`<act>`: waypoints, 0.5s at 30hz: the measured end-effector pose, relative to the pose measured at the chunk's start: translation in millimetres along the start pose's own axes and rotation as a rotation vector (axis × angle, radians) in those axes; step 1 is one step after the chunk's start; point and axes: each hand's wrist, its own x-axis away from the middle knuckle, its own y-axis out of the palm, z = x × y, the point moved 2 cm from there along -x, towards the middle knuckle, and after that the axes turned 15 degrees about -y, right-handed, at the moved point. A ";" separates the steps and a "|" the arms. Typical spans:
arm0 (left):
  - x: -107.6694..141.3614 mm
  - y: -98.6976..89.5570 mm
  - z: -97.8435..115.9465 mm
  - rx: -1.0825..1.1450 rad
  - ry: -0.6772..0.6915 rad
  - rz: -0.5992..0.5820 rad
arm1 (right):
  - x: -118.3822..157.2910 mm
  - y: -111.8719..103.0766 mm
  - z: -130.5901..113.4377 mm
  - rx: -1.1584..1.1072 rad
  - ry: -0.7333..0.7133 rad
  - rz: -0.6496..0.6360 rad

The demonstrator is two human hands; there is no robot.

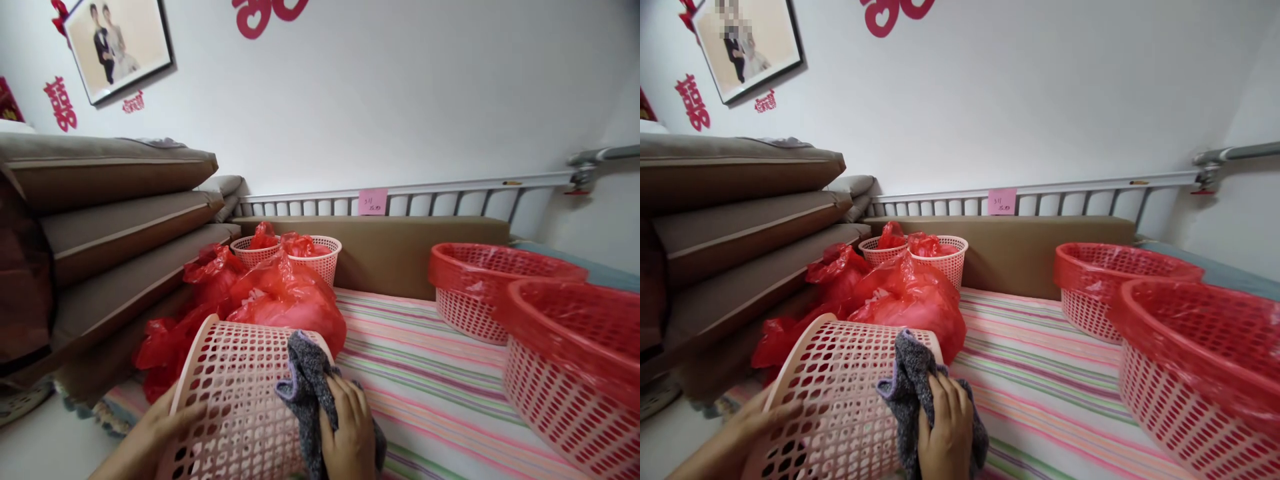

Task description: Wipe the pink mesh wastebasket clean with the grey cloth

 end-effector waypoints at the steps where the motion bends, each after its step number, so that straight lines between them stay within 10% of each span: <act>1: 0.8 7.0 13.0 0.025 0.032 -0.004 | 0.2 0.2 -0.3 0.003 0.000 0.002; 5: -2.8 14.2 22.5 0.003 0.010 -0.036 | 0.3 0.6 0.8 0.009 0.004 0.005; 15: -19.5 -28.5 -40.0 0.060 -0.034 -0.138 | -2.8 1.3 4.1 -0.013 0.052 -0.015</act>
